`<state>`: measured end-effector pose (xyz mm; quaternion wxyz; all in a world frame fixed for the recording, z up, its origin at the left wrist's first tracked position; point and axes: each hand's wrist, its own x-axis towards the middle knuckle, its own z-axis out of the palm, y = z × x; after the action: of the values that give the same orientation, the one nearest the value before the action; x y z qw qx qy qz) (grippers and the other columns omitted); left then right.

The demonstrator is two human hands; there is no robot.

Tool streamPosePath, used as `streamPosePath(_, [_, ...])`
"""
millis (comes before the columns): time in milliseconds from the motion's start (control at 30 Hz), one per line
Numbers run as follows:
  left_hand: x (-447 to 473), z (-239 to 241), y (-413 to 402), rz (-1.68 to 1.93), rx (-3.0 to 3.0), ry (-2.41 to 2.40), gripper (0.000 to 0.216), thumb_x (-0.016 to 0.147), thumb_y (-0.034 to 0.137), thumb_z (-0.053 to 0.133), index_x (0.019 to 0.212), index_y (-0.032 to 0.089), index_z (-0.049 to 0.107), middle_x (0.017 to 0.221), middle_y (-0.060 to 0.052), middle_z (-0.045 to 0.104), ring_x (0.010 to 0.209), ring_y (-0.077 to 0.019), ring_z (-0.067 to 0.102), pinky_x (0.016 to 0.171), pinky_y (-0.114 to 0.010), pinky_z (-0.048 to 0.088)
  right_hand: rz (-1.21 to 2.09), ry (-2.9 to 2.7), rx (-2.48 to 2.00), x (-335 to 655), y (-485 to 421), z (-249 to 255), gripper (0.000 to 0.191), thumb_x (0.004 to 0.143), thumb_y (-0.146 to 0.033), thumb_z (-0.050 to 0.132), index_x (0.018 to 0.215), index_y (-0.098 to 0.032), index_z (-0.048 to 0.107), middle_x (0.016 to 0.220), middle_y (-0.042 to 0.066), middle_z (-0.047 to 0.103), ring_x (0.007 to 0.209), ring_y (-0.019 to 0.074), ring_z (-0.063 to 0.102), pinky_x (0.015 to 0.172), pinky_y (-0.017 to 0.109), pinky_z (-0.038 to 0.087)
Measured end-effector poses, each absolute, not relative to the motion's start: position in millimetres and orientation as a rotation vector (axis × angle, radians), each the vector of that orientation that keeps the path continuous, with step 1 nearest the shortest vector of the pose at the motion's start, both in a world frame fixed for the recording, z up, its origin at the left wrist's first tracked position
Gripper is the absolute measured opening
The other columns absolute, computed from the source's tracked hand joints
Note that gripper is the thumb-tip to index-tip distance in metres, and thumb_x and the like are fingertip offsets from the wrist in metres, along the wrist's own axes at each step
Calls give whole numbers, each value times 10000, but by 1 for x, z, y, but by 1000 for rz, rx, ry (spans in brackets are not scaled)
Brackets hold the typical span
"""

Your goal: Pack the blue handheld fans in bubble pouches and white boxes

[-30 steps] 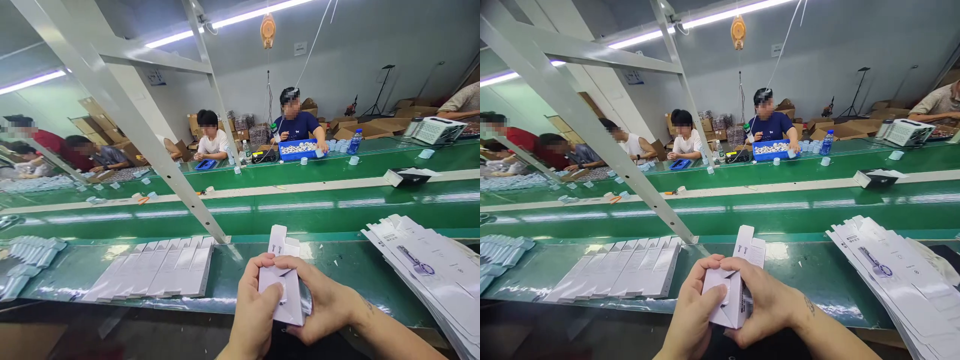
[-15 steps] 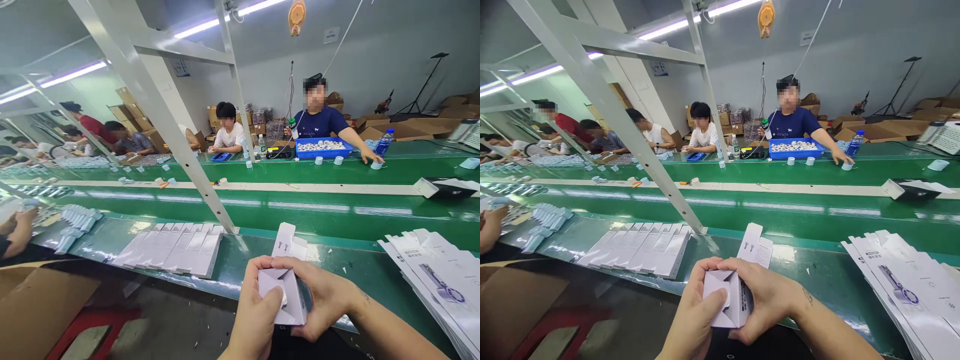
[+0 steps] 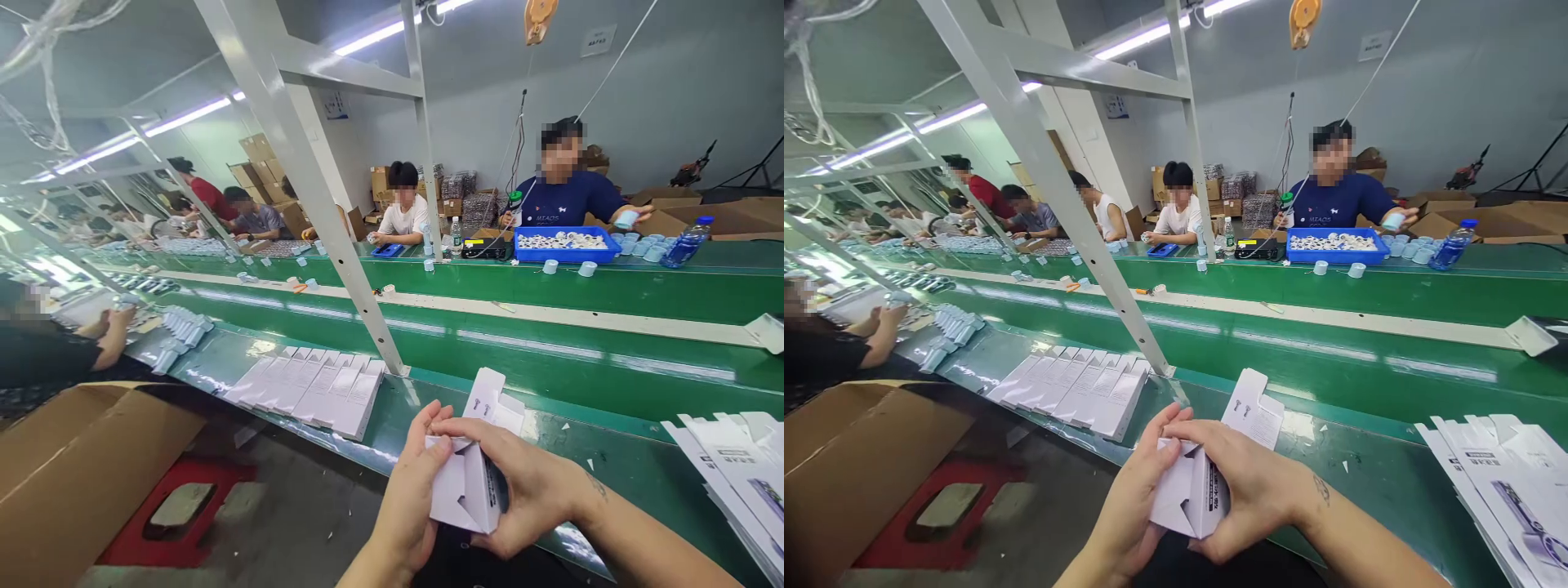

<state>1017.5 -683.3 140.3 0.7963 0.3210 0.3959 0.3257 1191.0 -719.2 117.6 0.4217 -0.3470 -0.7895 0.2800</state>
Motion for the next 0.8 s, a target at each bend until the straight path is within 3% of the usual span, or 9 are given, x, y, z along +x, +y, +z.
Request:
streamPosePath(100, [1011,132,-678,633,645,736,863,603,151,767,1372,309,410,1469,-76,463,1201,-292,557,913,-353,464,728,-1967,-898,1187,-715,115,1082,552,-177,723,1491,-204,185,1453,169,450,1331,305,466,1114,434,366])
streamPosePath(267, [1000,135,-666,686,596,826,793,582,69,685,1320,296,505,1455,-51,499,1241,-279,533,938,-333,446,651,-2020,-829,1179,-704,109,1133,549,-194,736,1501,-252,125,1414,139,492,1350,317,451,1186,501,208])
streamPosePath(367, [995,141,-656,716,522,767,658,674,272,761,1292,283,537,1408,-63,549,1233,-287,546,963,-372,449,620,-2032,-846,1178,-698,109,1187,627,-240,760,1525,-254,-16,1412,147,497,1366,311,437,1190,550,133])
streamPosePath(467, [992,138,-652,620,420,806,503,774,535,668,1141,193,628,1117,-100,707,1090,-287,634,918,-384,472,505,-2156,-833,1173,-695,104,1120,707,-271,725,1537,-243,-27,1494,174,419,1426,339,330,1175,605,66])
streamPosePath(567, [983,121,-649,450,449,781,495,782,517,657,1139,175,646,995,-91,734,981,-252,667,867,-336,478,403,-2298,-672,1162,-695,85,1074,741,-313,712,1538,-307,-7,1543,129,375,1471,346,198,1155,647,51])
streamPosePath(633, [972,101,-639,402,625,797,517,740,392,668,1213,191,617,1062,-81,724,978,-246,662,845,-327,477,367,-2335,-695,1157,-695,62,1055,733,-398,746,1537,-343,65,1585,116,297,1483,375,98,1128,693,62])
streamPosePath(700, [960,75,-621,426,961,887,614,673,269,625,1280,197,573,1200,-78,682,1067,-266,626,889,-353,467,366,-2236,-914,1155,-693,32,969,713,-491,757,1513,-333,233,1617,127,196,1476,422,56,1100,732,99])
streamPosePath(733, [955,61,-610,434,1187,955,670,649,232,598,1316,191,546,1291,-87,638,1151,-284,583,948,-378,447,402,-2109,-1095,1156,-691,15,874,734,-518,729,1481,-313,324,1615,135,197,1474,426,97,1100,727,149])
streamPosePath(800, [949,32,-588,352,1749,1118,729,665,209,566,1389,183,487,1472,-111,489,1330,-305,436,1080,-420,352,555,-1679,-1548,1161,-687,-21,626,825,-505,604,1380,-247,472,1542,156,356,1427,379,311,1092,641,321])
